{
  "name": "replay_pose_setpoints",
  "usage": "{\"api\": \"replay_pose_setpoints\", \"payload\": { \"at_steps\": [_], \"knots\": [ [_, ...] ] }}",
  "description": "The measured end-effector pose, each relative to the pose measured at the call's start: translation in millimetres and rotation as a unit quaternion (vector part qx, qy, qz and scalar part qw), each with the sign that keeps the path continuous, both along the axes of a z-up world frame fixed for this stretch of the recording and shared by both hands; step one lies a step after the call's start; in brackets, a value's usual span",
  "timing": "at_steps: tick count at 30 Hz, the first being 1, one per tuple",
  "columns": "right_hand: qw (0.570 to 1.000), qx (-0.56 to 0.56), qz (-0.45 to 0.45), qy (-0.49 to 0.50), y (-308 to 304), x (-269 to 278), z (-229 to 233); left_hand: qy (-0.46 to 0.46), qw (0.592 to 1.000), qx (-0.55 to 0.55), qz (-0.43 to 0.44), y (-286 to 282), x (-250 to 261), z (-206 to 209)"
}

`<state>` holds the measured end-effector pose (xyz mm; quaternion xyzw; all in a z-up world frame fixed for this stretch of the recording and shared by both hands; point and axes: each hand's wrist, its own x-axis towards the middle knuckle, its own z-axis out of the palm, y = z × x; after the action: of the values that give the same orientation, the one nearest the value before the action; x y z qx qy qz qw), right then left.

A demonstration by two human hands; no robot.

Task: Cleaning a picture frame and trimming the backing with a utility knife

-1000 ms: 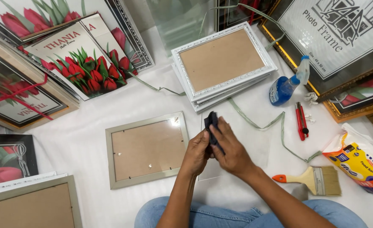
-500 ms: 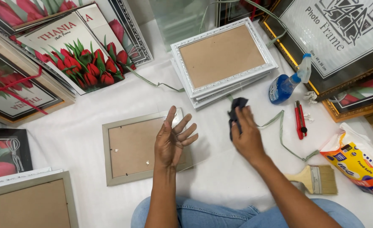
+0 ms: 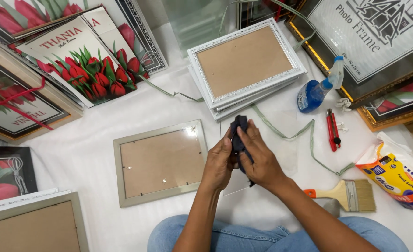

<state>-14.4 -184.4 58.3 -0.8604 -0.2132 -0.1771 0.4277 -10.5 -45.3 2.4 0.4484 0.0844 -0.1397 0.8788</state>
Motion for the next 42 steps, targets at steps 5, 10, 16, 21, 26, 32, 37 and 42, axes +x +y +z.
{"api": "replay_pose_setpoints", "payload": {
  "at_steps": [5, 10, 16, 21, 26, 32, 37, 42],
  "knots": [
    [0.994, -0.034, -0.095, -0.028, -46.2, 29.5, -18.1, -0.003, 0.994, -0.113, -0.008, 36.7, 5.7, 42.8],
    [0.973, -0.098, -0.205, 0.040, -114.7, 46.8, -53.2, -0.062, 0.981, -0.184, 0.020, 102.3, 14.6, 41.1],
    [0.779, 0.443, -0.221, 0.386, -123.5, 43.4, -7.5, -0.087, 0.939, -0.333, -0.006, 145.9, 25.5, 18.0],
    [0.794, 0.352, 0.119, 0.482, -124.6, 28.4, 4.2, -0.014, 0.936, -0.342, -0.087, 145.9, 32.2, 3.1],
    [0.768, 0.417, 0.057, 0.484, -109.9, 32.1, -10.2, -0.033, 0.877, -0.478, -0.042, 140.0, 37.7, 14.3],
    [0.738, 0.481, -0.032, 0.472, -70.7, 45.5, 6.2, -0.010, 0.893, -0.422, 0.157, 133.6, 37.6, 27.1],
    [0.706, 0.529, -0.075, 0.465, -42.6, 77.8, -10.2, 0.036, 0.915, -0.355, 0.191, 122.4, 43.2, 27.6],
    [0.662, 0.581, -0.097, 0.464, -13.5, 97.6, -29.7, 0.057, 0.932, -0.296, 0.200, 121.3, 44.8, 15.9]
  ]
}}
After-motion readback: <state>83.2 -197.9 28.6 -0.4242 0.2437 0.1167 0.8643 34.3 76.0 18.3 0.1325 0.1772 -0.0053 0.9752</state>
